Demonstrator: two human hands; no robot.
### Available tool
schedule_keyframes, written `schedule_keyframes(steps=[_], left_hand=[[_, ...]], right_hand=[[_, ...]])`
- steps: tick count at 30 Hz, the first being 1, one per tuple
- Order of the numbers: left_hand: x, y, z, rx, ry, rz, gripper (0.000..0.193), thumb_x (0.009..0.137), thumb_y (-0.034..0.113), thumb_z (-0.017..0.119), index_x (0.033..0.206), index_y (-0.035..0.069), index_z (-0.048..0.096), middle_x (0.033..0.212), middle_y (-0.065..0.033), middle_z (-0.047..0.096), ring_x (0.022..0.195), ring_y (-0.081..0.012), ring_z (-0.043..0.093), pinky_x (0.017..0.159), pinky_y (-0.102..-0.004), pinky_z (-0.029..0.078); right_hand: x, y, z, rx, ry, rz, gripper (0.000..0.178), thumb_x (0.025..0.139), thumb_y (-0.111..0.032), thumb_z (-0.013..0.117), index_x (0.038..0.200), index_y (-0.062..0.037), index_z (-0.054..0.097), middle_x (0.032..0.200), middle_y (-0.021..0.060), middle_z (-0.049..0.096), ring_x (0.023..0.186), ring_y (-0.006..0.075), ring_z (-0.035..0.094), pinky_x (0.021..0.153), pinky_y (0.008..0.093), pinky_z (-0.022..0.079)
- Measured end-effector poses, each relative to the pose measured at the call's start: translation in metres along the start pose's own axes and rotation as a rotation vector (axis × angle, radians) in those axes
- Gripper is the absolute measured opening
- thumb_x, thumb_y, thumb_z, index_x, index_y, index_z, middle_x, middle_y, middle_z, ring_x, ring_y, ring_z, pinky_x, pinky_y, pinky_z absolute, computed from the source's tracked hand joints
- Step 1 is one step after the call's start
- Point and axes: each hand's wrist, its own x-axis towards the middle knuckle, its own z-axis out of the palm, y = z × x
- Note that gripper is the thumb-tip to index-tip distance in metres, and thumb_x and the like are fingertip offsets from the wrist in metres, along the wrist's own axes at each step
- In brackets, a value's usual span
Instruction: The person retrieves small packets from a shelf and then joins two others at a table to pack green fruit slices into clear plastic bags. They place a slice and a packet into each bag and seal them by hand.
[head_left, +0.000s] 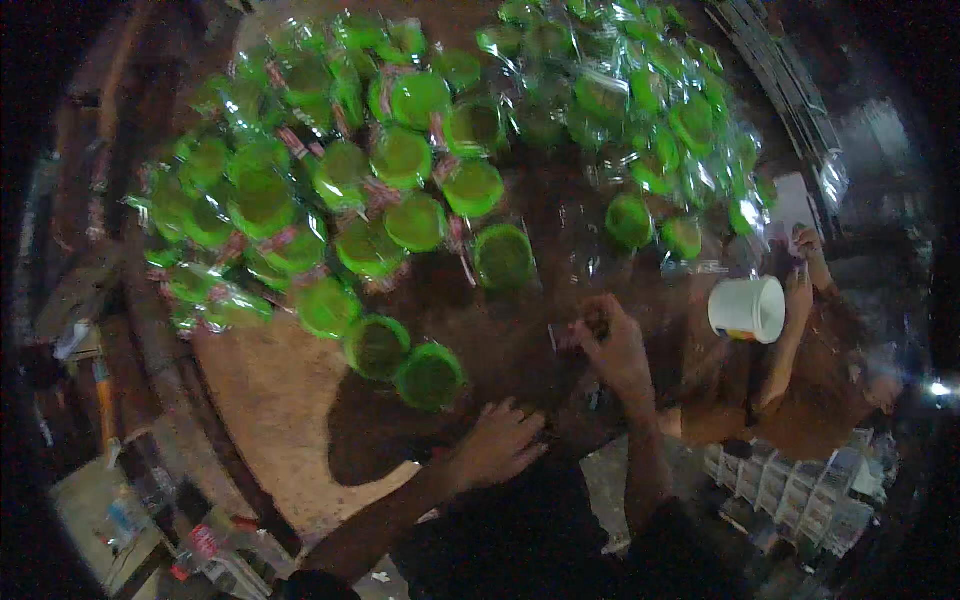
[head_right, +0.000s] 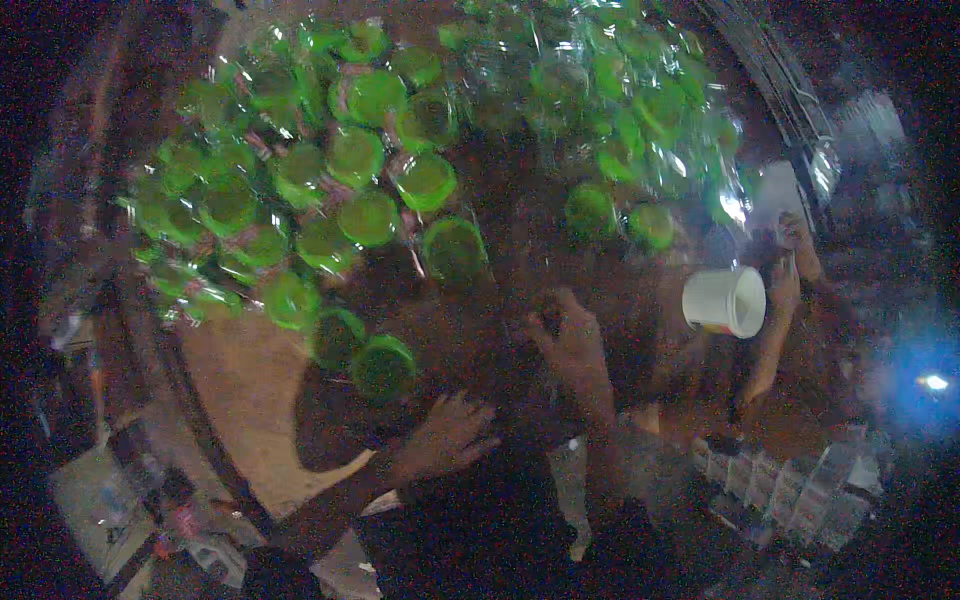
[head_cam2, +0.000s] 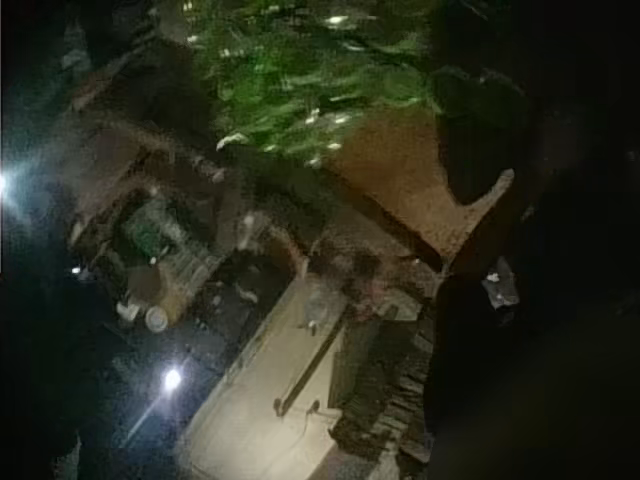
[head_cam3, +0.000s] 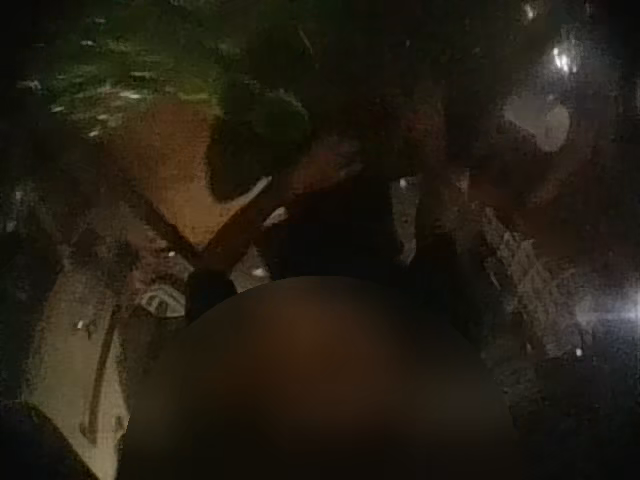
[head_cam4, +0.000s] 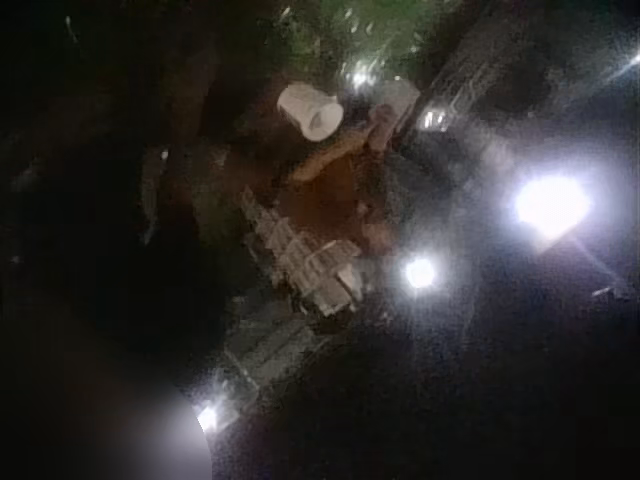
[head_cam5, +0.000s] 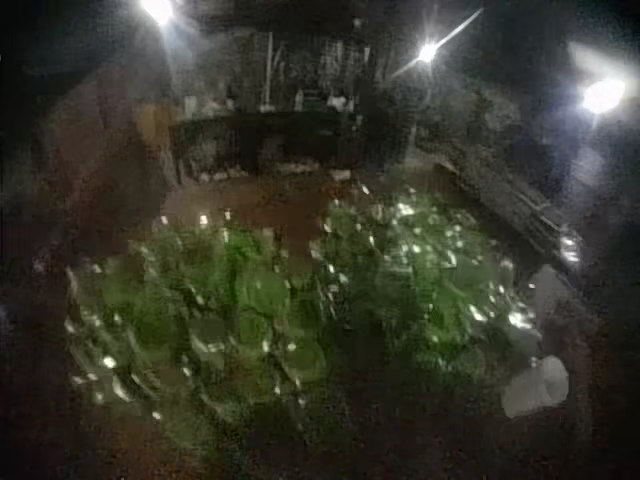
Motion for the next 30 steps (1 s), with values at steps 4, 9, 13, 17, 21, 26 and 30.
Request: schedule_keyframes(steps=[4, 9, 13, 17, 21, 26, 30], left_hand=[[0.003, -0.008, 0.002, -0.034, 0.046, 0.079, 0.043, 0.094, 0.032, 0.07, 0.125, 0.004, 0.061, 0.126, -0.0243, 0.056, 0.115, -0.0462, 0.056, 0.101, -0.0525, 0.048], [0.01, -0.015, -0.013, 0.284, 0.417, 0.279, 0.037, 0.09, 0.025, 0.072, 0.117, 0.001, 0.064, 0.123, -0.0244, 0.057, 0.114, -0.0452, 0.058, 0.096, -0.0481, 0.052], [-0.012, 0.004, -0.019, 0.197, 0.548, 0.183, 0.042, 0.088, 0.025, 0.074, 0.122, 0.002, 0.062, 0.126, -0.0234, 0.055, 0.117, -0.0431, 0.055, 0.101, -0.0513, 0.048], [-0.074, 0.01, -0.035, 0.532, 0.798, 0.065, 0.063, 0.088, 0.032, 0.075, 0.142, 0.008, 0.053, 0.146, -0.0257, 0.043, 0.129, -0.0482, 0.047, 0.108, -0.0562, 0.043], [-0.093, -0.022, -0.046, 0.773, 0.927, -0.273, 0.092, 0.081, 0.056, 0.077, 0.159, 0.025, 0.039, 0.164, -0.025, 0.02, 0.143, -0.0558, 0.03, 0.114, -0.0629, 0.036], [-0.047, -0.05, -0.044, 0.699, 0.962, -0.532, 0.11, 0.072, 0.08, 0.07, 0.163, 0.035, 0.028, 0.171, -0.024, -0.001, 0.15, -0.0629, 0.006, 0.117, -0.0723, 0.025], [-0.017, -0.072, -0.071, 0.645, 1.071, -0.662, 0.11, 0.071, 0.086, 0.066, 0.162, 0.036, 0.031, 0.17, -0.0267, 0.002, 0.151, -0.0603, 0.005, 0.119, -0.0735, 0.018]], right_hand=[[-0.008, 0.002, 0.002, -0.315, 0.076, -0.217, 0.024, 0.091, -0.011, 0.073, 0.111, -0.0022, 0.064, 0.099, 0.0155, 0.07, 0.088, 0.0314, 0.07, 0.079, 0.0407, 0.056], [-0.013, 0.003, 0.003, -0.498, 0.267, -0.482, 0.025, 0.093, -0.011, 0.07, 0.116, -0.0024, 0.065, 0.106, 0.0174, 0.067, 0.095, 0.0328, 0.069, 0.081, 0.0403, 0.055], [-0.042, -0.011, -0.007, -0.303, 0.464, -0.53, 0.028, 0.096, -0.013, 0.067, 0.122, -0.0033, 0.064, 0.112, 0.0179, 0.066, 0.1, 0.0348, 0.066, 0.084, 0.0435, 0.054], [-0.119, -0.017, 0.007, 0.263, 0.518, -0.45, 0.02, 0.101, -0.011, 0.06, 0.118, -0.001, 0.063, 0.108, 0.0135, 0.063, 0.095, 0.0254, 0.063, 0.082, 0.0371, 0.053], [-0.177, -0.003, 0.059, 0.434, 0.476, -0.586, 0.015, 0.1, -0.005, 0.056, 0.112, 0.0019, 0.061, 0.106, 0.0137, 0.062, 0.093, 0.0216, 0.062, 0.083, 0.0331, 0.05], [-0.183, 0.023, 0.093, 0.482, 0.392, -0.512, 0.034, 0.093, -0.011, 0.064, 0.122, 0.0046, 0.058, 0.115, 0.0194, 0.062, 0.107, 0.0306, 0.059, 0.096, 0.0402, 0.046], [-0.178, 0.03, 0.091, 0.283, 0.512, -0.523, 0.043, 0.092, -0.017, 0.065, 0.13, 0.0039, 0.059, 0.125, 0.0225, 0.059, 0.115, 0.037, 0.056, 0.102, 0.0454, 0.043]])
